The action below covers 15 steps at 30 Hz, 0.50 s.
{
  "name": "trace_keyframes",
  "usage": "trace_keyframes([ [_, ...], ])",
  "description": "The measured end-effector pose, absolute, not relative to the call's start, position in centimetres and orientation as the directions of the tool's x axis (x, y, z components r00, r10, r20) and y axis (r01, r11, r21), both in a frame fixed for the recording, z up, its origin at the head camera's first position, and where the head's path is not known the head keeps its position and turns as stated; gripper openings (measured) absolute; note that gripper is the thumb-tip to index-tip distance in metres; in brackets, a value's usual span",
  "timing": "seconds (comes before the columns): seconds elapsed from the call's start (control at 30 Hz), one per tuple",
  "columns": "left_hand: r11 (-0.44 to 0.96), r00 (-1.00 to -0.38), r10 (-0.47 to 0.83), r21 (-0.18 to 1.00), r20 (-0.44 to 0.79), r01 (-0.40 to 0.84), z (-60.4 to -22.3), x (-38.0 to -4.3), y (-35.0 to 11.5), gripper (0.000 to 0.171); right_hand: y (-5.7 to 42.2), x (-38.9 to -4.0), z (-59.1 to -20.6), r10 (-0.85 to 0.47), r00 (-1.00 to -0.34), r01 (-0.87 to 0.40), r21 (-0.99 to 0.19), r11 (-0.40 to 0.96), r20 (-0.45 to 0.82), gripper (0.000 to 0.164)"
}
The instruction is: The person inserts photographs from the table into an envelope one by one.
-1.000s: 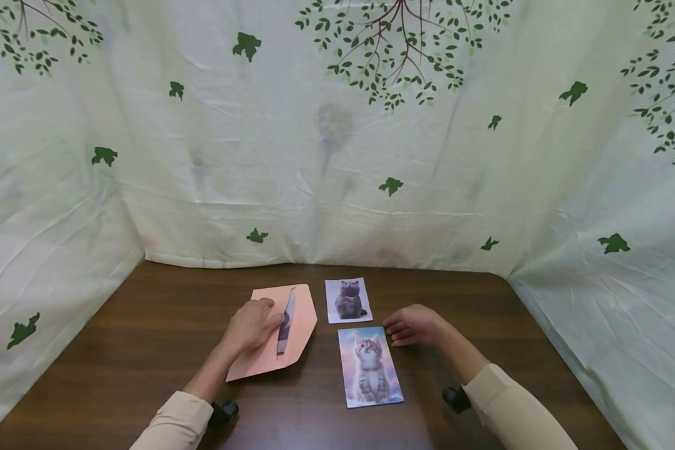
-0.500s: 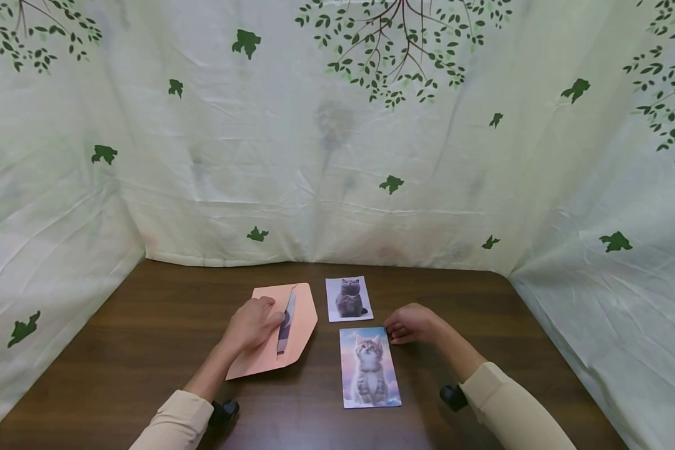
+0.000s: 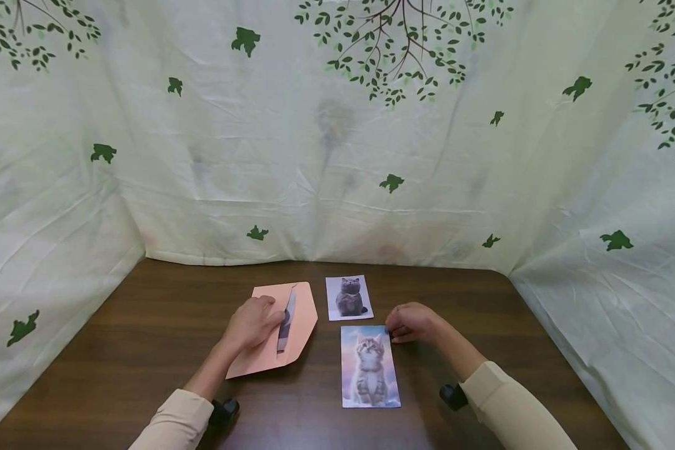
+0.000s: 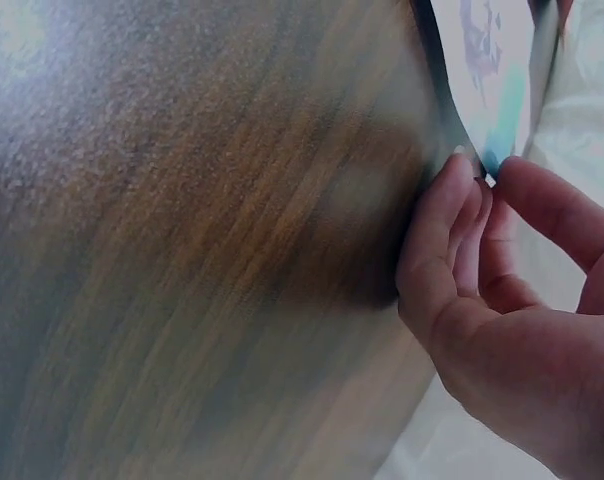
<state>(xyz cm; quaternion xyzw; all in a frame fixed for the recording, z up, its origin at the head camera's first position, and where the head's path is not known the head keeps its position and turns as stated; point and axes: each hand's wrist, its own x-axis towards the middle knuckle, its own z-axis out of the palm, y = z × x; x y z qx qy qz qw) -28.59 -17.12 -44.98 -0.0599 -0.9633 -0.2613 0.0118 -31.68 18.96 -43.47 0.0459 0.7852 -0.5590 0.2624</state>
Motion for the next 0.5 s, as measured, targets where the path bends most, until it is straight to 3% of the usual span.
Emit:
trace_keyframes([
  [0.27,0.861,-0.992,0.114,0.493,0.056,0.127,-44.98,-28.53,-17.14,0.050,19.21,-31.73,-43.12,-0.215,-0.849,0.395,-0.850,0.349,-0.483,0.020],
  [0.5,0.859,-0.991,0.118,0.494,0.069,0.137,-44.92,-28.49,-17.12,0.050,19.30,-31.84,-42.90,-0.197,-0.837,0.425,-0.832,0.357,-0.511,0.019],
])
